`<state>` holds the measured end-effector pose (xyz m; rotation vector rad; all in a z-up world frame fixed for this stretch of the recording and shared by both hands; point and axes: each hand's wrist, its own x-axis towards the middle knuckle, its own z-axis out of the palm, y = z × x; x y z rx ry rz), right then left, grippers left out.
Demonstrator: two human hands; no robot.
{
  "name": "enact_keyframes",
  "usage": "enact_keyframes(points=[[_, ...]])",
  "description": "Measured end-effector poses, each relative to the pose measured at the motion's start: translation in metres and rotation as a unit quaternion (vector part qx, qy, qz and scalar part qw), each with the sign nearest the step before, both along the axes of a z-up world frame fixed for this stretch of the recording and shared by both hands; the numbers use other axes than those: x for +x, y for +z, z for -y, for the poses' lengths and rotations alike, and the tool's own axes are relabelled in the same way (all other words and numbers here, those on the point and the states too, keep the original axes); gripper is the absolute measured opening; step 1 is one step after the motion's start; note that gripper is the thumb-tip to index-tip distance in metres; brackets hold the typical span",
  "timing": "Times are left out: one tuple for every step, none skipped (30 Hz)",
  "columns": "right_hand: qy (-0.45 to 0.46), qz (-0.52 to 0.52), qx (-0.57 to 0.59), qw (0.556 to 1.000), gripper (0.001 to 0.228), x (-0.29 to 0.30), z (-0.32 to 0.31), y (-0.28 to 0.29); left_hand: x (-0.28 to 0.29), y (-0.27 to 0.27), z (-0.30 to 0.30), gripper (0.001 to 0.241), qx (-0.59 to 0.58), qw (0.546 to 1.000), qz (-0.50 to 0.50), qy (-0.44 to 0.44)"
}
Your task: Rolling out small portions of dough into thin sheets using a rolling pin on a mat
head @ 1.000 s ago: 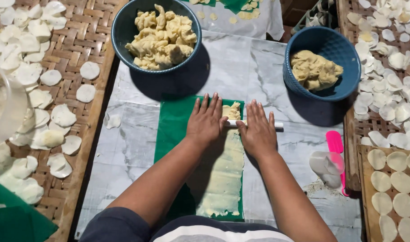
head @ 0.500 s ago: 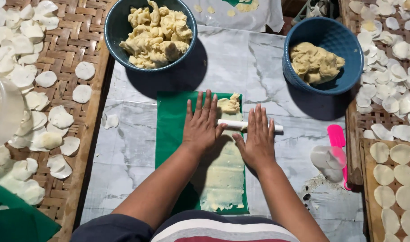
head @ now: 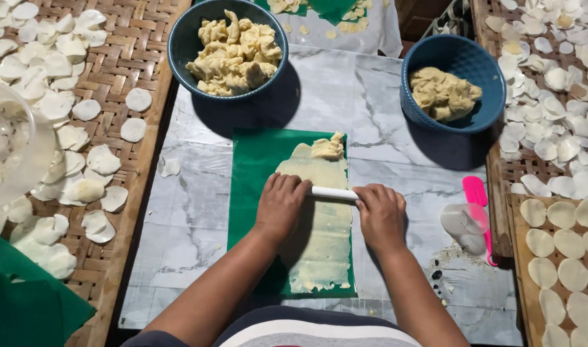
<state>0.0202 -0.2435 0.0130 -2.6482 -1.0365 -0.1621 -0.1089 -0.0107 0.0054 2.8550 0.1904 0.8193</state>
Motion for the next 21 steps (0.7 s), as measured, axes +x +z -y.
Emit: enact_keyframes(points=[[0.0, 0.004, 0.002, 1.0, 0.031, 0.008, -0.006, 0.006, 0.009, 0.005, -0.009, 0.024, 0.002, 1.0, 0.004, 0.0], [0.009, 0.022, 0.007, 1.0, 0.031, 0.014, -0.011, 0.011, 0.018, 0.008, -0.016, 0.02, 0.025, 1.0, 0.019, 0.0], [0.017, 0.04, 0.012, 0.999, 0.032, 0.021, -0.016, 0.016, 0.026, 0.012, -0.024, 0.017, 0.048, 0.998, 0.034, -0.001], [0.017, 0.04, 0.011, 0.999, 0.032, 0.027, -0.026, 0.022, 0.037, 0.018, -0.031, 0.017, 0.047, 0.998, 0.034, -0.001], [0.027, 0.052, 0.032, 0.998, 0.036, 0.033, -0.035, 0.029, 0.047, 0.024, -0.037, 0.015, 0.048, 0.997, 0.054, 0.007], [0.036, 0.066, 0.054, 0.996, 0.04, 0.039, -0.046, 0.035, 0.058, 0.031, -0.044, 0.014, 0.05, 0.996, 0.075, 0.014], [0.036, 0.066, 0.053, 0.996, 0.04, 0.046, -0.05, 0.03, 0.064, 0.023, -0.048, 0.014, 0.049, 0.996, 0.075, 0.013], [0.045, 0.06, 0.049, 0.996, 0.043, 0.056, -0.057, 0.024, 0.072, 0.014, -0.053, 0.015, 0.032, 0.998, 0.061, 0.009], [0.054, 0.053, 0.044, 0.996, 0.045, 0.066, -0.063, 0.019, 0.08, 0.006, -0.059, 0.016, 0.014, 0.999, 0.047, 0.005], [0.053, 0.051, 0.044, 0.996, 0.045, 0.06, -0.07, 0.027, 0.079, 0.012, -0.056, 0.016, 0.013, 0.999, 0.045, 0.004], [0.048, 0.024, 0.009, 0.999, 0.049, 0.056, -0.077, 0.035, 0.078, 0.017, -0.053, 0.038, -0.023, 0.999, -0.025, -0.006], [0.044, -0.003, -0.024, 0.999, 0.057, 0.053, -0.085, 0.043, 0.078, 0.023, -0.051, 0.061, -0.057, 0.994, -0.095, -0.016], [0.043, -0.004, -0.024, 0.999, 0.057, 0.063, -0.093, 0.046, 0.09, 0.02, -0.054, 0.061, -0.058, 0.994, -0.096, -0.017], [0.021, -0.054, -0.09, 0.994, 0.063, 0.071, -0.098, 0.047, 0.1, 0.017, -0.055, 0.06, -0.077, 0.988, -0.131, -0.002], [-0.001, -0.103, -0.156, 0.982, 0.071, 0.078, -0.104, 0.048, 0.108, 0.014, -0.055, 0.062, -0.097, 0.981, -0.166, 0.013], [0.001, -0.111, -0.161, 0.981, 0.071, 0.082, -0.107, 0.044, 0.112, 0.016, -0.054, 0.062, -0.102, 0.979, -0.174, 0.014], [-0.012, -0.108, -0.16, 0.981, 0.073, 0.085, -0.11, 0.04, 0.115, 0.019, -0.053, 0.063, -0.109, 0.973, -0.203, 0.029], [-0.028, -0.095, -0.151, 0.983, 0.075, 0.098, -0.12, 0.04, 0.129, 0.026, -0.059, 0.064, -0.11, 0.968, -0.222, 0.043], [-0.03, -0.092, -0.15, 0.984, 0.075, 0.099, -0.12, 0.04, 0.13, 0.032, -0.062, 0.064, -0.108, 0.969, -0.219, 0.041], [-0.017, -0.063, -0.106, 0.992, 0.072, 0.096, -0.118, 0.038, 0.126, 0.038, -0.062, 0.065, -0.109, 0.969, -0.218, 0.028], [-0.005, -0.035, -0.061, 0.998, 0.069, 0.092, -0.117, 0.037, 0.122, 0.043, -0.063, 0.066, -0.111, 0.97, -0.217, 0.015]])
